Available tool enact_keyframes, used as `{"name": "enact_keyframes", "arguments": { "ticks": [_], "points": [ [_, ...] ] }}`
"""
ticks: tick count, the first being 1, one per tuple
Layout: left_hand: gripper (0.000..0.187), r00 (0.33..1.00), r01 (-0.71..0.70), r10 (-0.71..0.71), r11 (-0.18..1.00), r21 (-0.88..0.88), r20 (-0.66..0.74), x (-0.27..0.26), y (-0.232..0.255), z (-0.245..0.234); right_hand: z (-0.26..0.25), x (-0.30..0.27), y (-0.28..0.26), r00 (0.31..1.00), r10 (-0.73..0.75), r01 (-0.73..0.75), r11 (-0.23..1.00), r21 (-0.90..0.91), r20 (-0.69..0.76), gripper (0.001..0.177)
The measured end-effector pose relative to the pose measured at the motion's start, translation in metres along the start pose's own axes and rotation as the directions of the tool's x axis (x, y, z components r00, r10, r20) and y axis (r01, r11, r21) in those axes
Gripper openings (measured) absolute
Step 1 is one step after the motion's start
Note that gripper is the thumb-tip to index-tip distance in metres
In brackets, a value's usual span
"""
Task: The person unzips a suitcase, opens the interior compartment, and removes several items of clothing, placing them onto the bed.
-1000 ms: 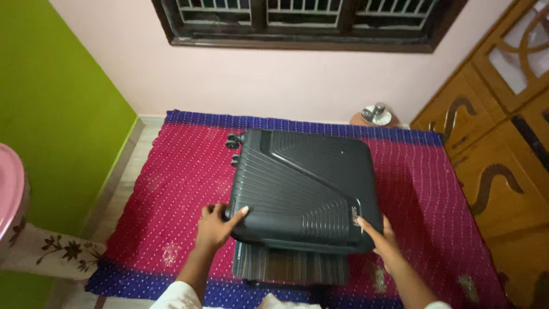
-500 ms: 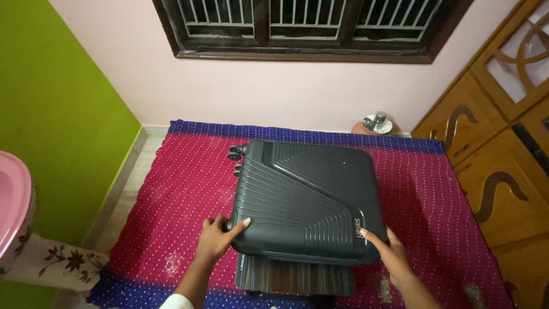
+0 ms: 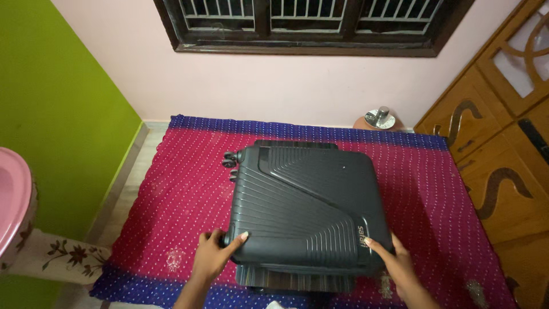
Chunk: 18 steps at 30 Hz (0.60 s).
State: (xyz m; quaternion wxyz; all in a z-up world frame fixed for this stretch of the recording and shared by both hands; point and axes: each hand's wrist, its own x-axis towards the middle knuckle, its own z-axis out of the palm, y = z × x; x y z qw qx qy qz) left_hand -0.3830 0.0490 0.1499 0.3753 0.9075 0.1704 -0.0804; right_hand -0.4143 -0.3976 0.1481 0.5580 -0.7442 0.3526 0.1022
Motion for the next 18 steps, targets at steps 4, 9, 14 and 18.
{"name": "enact_keyframes", "arguments": {
  "ticks": [4, 9, 14, 18],
  "points": [
    [0.091, 0.999, 0.028, -0.028, 0.999, -0.019, 0.018, -0.006, -0.008, 0.000, 0.000, -0.008, 0.006, 0.999, 0.033, -0.033, 0.999, -0.029, 0.005, 0.085],
    [0.088, 1.000, 0.022, -0.022, 0.999, -0.034, 0.006, -0.016, -0.010, -0.003, -0.002, -0.005, 0.024, 0.999, 0.047, -0.047, 0.999, 0.018, -0.003, 0.089],
    [0.083, 0.999, 0.028, -0.028, 0.999, -0.023, 0.026, -0.029, -0.012, -0.011, -0.004, -0.003, 0.040, 0.997, 0.077, -0.076, 0.997, 0.033, -0.010, 0.088],
    [0.076, 0.999, -0.035, 0.035, 0.999, -0.001, 0.042, -0.036, -0.014, -0.015, -0.005, -0.007, 0.051, 0.999, -0.026, 0.024, 0.995, 0.097, 0.026, 0.083]
  ]
}}
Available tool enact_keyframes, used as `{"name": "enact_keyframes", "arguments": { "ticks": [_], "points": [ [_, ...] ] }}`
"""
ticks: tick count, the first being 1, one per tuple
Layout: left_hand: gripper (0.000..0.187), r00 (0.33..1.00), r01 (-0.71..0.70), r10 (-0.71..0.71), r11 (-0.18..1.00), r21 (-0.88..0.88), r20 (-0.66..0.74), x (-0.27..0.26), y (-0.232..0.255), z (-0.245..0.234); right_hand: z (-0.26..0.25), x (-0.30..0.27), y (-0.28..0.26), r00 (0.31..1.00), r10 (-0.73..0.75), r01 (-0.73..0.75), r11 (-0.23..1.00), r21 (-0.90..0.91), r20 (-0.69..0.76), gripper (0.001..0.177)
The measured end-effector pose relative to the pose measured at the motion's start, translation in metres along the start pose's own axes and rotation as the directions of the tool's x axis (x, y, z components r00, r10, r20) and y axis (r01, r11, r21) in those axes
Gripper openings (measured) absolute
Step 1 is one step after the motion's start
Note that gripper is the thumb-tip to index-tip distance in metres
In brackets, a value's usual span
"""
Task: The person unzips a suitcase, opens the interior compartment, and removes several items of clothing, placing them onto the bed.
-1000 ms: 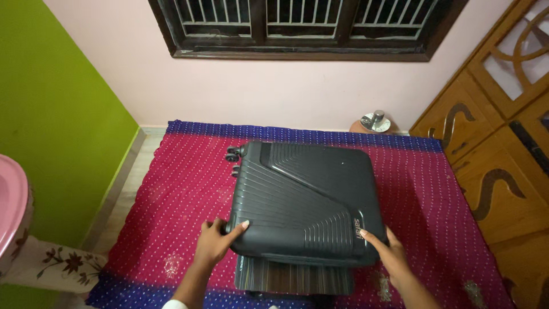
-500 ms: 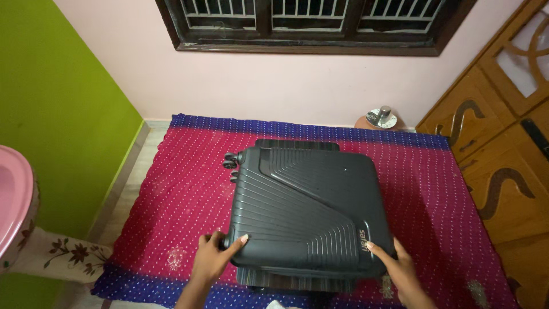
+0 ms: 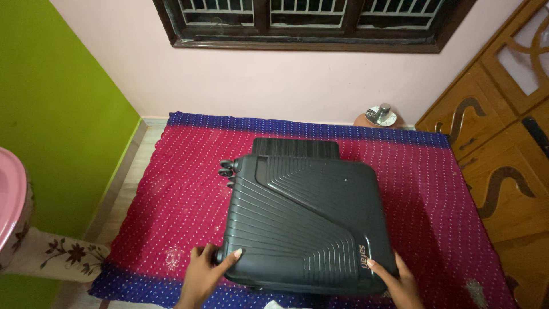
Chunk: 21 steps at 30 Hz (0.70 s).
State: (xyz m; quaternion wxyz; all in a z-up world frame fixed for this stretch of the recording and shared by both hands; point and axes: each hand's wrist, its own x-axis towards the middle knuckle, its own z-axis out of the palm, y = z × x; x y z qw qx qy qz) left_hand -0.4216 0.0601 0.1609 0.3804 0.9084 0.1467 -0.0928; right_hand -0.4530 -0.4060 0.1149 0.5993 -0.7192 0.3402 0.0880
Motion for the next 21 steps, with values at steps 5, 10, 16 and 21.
{"name": "enact_keyframes", "arguments": {
  "ticks": [5, 10, 16, 21],
  "points": [
    [0.073, 0.995, 0.094, -0.093, 0.995, -0.043, 0.018, -0.009, 0.007, -0.004, -0.006, 0.010, 0.027, 1.000, 0.023, -0.023, 0.999, 0.043, -0.003, 0.086],
    [0.071, 0.993, 0.118, -0.118, 0.992, -0.043, 0.002, -0.015, 0.008, -0.004, -0.030, 0.046, 0.099, 0.840, -0.484, 0.543, 0.746, -0.386, 0.247, 0.051],
    [0.071, 0.989, 0.148, -0.148, 0.989, -0.005, 0.007, -0.019, -0.006, 0.004, -0.045, 0.067, 0.136, 0.462, -0.803, 0.869, 0.325, -0.373, 0.377, 0.030],
    [0.073, 0.992, 0.126, -0.126, 0.992, -0.024, -0.017, -0.022, -0.011, 0.007, -0.047, 0.057, 0.144, 0.399, -0.865, 0.875, 0.261, -0.407, 0.304, 0.033]
  ]
}}
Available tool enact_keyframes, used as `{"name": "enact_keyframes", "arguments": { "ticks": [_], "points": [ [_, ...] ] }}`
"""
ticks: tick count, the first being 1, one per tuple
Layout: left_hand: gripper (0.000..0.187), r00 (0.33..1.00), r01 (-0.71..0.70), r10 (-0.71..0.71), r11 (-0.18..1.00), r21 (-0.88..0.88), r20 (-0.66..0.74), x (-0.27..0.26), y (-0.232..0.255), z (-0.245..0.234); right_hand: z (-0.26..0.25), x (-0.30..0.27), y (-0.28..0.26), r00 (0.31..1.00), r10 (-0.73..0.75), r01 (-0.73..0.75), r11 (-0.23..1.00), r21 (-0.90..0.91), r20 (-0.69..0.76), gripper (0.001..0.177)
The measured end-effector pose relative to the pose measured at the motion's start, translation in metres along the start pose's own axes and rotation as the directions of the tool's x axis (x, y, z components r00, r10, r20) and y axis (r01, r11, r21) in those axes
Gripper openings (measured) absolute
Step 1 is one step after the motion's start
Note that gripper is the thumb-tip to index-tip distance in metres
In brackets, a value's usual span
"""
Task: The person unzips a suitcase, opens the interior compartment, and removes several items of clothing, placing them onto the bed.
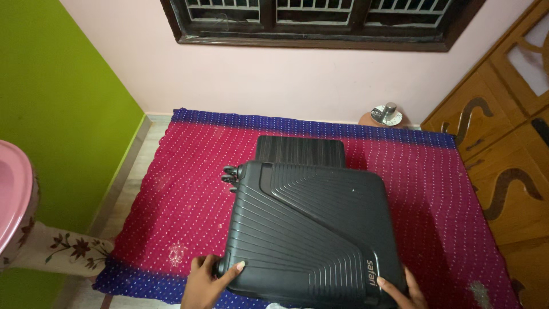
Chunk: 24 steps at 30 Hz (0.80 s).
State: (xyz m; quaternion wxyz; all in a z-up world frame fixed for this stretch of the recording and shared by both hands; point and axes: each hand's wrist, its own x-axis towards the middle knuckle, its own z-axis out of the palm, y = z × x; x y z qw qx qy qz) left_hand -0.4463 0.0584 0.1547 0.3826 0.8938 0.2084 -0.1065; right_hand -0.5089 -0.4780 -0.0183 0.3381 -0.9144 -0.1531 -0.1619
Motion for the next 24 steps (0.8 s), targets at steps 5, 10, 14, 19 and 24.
{"name": "enact_keyframes", "arguments": {
  "ticks": [5, 10, 14, 19, 24],
  "points": [
    [0.074, 1.000, 0.013, -0.013, 1.000, 0.018, 0.018, -0.003, 0.009, -0.009, -0.006, 0.004, 0.006, 0.997, -0.071, 0.067, 0.975, 0.210, 0.012, 0.037],
    [0.073, 0.999, -0.035, 0.036, 0.999, -0.013, 0.031, 0.002, 0.014, -0.018, -0.012, 0.008, 0.011, 1.000, -0.010, 0.008, 0.995, 0.095, 0.024, 0.041],
    [0.073, 0.996, -0.080, 0.080, 0.997, -0.011, 0.031, 0.008, 0.013, -0.026, -0.040, 0.024, 0.006, 0.961, 0.153, -0.192, 0.969, 0.158, 0.230, 0.053],
    [0.074, 0.993, -0.071, 0.079, 0.993, -0.096, 0.089, 0.015, 0.023, -0.048, -0.092, 0.102, -0.067, 0.414, 0.828, -0.910, 0.384, 0.156, 0.378, 0.084],
    [0.073, 0.985, -0.162, 0.172, 0.967, -0.197, 0.034, 0.028, 0.037, -0.067, -0.129, 0.170, -0.142, 0.230, 0.884, -0.885, 0.015, 0.466, 0.407, 0.097]
  ]
}}
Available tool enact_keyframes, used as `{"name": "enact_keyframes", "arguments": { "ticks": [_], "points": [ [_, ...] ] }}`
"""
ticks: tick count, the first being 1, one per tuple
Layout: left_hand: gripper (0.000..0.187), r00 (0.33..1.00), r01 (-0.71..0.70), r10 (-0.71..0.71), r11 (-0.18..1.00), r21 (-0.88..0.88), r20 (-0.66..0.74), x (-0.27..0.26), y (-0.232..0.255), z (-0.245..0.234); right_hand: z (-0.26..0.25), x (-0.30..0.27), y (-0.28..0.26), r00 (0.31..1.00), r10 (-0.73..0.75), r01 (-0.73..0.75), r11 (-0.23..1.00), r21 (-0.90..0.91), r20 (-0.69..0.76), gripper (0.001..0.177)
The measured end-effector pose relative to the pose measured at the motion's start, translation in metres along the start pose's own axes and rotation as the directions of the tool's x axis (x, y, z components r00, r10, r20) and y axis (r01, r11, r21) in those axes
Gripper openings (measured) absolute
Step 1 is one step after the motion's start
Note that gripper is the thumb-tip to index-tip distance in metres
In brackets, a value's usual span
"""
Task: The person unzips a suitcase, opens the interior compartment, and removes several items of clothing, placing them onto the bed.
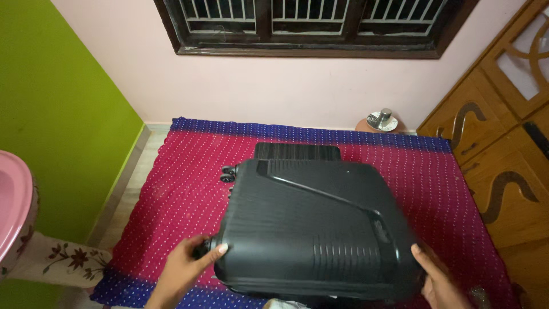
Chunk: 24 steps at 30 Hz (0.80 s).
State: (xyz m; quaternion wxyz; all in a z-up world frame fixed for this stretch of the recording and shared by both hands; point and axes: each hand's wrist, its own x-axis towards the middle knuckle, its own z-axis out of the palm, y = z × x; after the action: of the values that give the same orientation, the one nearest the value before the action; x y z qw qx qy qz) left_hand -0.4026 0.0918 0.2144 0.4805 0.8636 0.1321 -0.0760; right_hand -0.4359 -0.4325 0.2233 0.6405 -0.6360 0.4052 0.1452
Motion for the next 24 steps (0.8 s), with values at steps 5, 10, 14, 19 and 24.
{"name": "enact_keyframes", "arguments": {
  "ticks": [5, 10, 14, 19, 24],
  "points": [
    [0.038, 0.996, -0.085, 0.091, 0.928, -0.362, -0.001, 0.017, 0.036, -0.014, -0.006, -0.003, -0.039, 0.985, -0.124, 0.135, 0.987, -0.089, 0.117, 0.110],
    [0.025, 0.987, -0.159, 0.141, 0.891, -0.426, -0.075, 0.040, 0.067, -0.022, -0.017, 0.043, -0.069, 0.983, -0.099, 0.140, 0.949, -0.281, 0.155, 0.111],
    [0.023, 0.987, -0.162, 0.132, 0.863, -0.478, -0.095, 0.056, 0.081, -0.020, -0.013, 0.057, -0.097, 0.968, -0.169, 0.225, 0.909, -0.351, 0.183, 0.096],
    [0.024, 0.981, -0.193, 0.149, 0.834, -0.518, -0.125, 0.077, 0.107, -0.023, 0.007, 0.041, -0.138, 0.946, -0.315, 0.323, 0.885, -0.334, 0.080, 0.091],
    [0.023, 0.976, -0.215, 0.156, 0.794, -0.569, -0.151, 0.111, 0.124, -0.025, 0.008, 0.039, -0.157, 0.852, -0.494, 0.523, 0.778, -0.348, 0.174, 0.121]
  ]
}}
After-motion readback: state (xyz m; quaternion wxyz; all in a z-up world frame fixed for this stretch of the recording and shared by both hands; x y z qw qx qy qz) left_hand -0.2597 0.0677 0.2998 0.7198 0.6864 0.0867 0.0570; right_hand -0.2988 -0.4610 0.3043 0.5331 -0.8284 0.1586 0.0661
